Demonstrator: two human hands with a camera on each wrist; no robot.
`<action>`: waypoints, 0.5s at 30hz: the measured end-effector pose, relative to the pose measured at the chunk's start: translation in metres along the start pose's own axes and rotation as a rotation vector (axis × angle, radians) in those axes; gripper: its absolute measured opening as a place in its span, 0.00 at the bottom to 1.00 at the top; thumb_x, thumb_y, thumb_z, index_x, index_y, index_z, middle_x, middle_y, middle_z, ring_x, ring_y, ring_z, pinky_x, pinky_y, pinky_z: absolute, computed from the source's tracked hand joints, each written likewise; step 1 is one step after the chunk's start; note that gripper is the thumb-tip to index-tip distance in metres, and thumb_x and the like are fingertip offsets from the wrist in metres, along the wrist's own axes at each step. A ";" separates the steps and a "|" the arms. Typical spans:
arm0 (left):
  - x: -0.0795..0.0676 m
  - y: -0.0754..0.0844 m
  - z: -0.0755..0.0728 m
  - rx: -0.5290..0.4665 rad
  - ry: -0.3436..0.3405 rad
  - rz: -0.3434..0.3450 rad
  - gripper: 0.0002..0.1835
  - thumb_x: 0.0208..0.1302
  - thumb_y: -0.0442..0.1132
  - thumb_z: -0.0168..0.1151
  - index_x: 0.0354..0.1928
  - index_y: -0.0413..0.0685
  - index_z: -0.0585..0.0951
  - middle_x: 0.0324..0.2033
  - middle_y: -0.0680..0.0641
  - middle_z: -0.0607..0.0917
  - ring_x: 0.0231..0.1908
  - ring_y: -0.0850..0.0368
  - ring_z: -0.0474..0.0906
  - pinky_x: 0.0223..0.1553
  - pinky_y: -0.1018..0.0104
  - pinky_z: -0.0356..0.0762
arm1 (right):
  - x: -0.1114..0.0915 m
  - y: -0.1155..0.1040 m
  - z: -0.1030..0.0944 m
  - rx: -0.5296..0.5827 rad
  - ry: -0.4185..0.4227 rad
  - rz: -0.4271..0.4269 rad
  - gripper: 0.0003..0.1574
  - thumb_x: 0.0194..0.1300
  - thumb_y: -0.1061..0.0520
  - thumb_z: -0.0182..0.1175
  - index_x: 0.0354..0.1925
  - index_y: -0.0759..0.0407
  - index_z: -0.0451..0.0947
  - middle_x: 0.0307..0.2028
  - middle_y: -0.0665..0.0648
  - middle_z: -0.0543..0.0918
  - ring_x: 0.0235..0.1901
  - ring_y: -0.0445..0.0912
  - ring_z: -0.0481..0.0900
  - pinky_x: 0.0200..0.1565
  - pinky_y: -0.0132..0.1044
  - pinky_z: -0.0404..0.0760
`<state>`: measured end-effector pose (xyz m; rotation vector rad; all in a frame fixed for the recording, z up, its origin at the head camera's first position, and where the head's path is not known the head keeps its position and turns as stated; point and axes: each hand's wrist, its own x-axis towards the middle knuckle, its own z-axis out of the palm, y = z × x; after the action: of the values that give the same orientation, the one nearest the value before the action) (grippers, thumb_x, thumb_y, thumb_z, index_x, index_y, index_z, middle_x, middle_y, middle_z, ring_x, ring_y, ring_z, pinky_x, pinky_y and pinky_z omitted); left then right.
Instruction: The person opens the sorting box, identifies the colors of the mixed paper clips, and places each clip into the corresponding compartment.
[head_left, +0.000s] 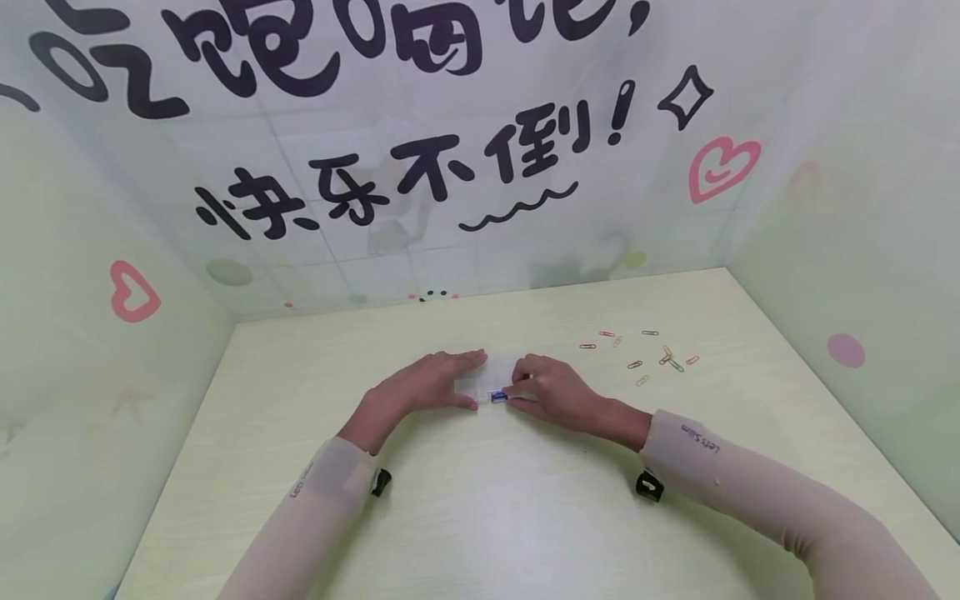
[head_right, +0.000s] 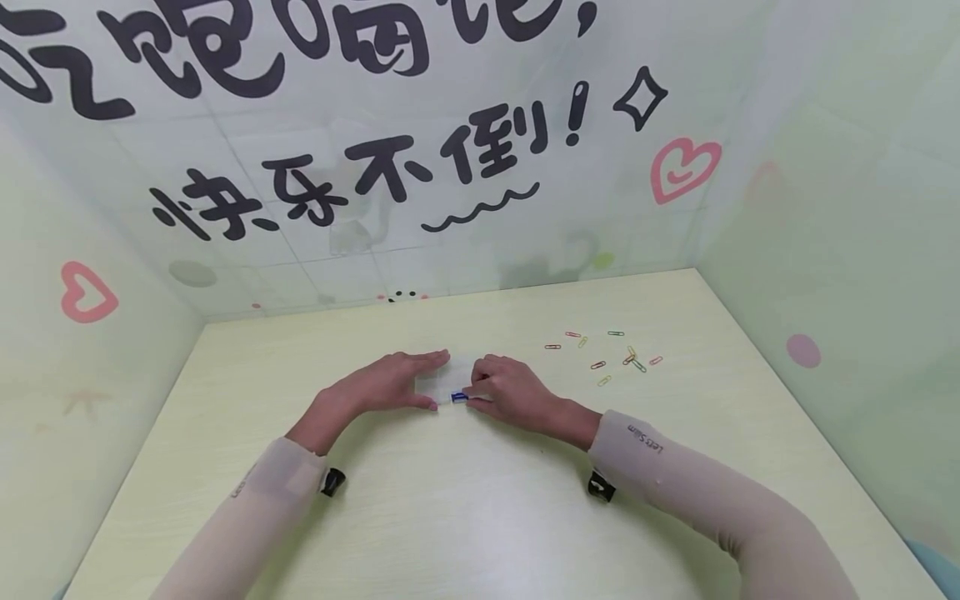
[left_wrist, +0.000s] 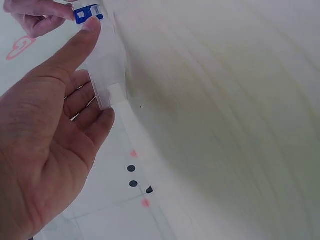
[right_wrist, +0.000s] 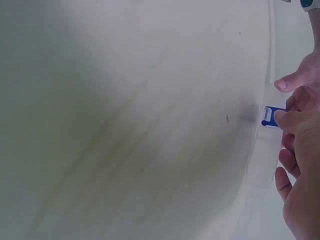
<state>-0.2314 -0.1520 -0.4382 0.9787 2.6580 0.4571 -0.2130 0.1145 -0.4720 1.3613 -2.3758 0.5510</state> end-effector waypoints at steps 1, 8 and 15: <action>0.001 0.000 0.000 0.001 0.001 0.006 0.47 0.64 0.49 0.78 0.79 0.41 0.67 0.77 0.43 0.71 0.73 0.46 0.72 0.73 0.52 0.69 | 0.000 0.000 0.001 -0.001 0.005 -0.006 0.06 0.60 0.59 0.80 0.36 0.58 0.94 0.35 0.50 0.85 0.36 0.43 0.82 0.42 0.33 0.84; 0.004 -0.002 -0.001 -0.003 -0.002 0.014 0.46 0.63 0.48 0.79 0.78 0.40 0.69 0.73 0.41 0.75 0.70 0.46 0.77 0.70 0.53 0.74 | 0.003 0.002 0.006 0.076 0.038 0.002 0.05 0.56 0.64 0.81 0.32 0.60 0.93 0.32 0.51 0.84 0.36 0.43 0.83 0.41 0.30 0.85; 0.006 -0.003 -0.001 0.008 -0.012 -0.011 0.44 0.62 0.48 0.80 0.77 0.41 0.72 0.69 0.40 0.80 0.67 0.46 0.79 0.69 0.52 0.75 | 0.010 0.001 0.009 0.181 0.014 0.092 0.04 0.57 0.67 0.79 0.32 0.62 0.92 0.30 0.52 0.87 0.32 0.41 0.84 0.38 0.26 0.84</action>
<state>-0.2381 -0.1504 -0.4388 0.9657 2.6553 0.4369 -0.2196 0.1036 -0.4750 1.3203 -2.4359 0.8157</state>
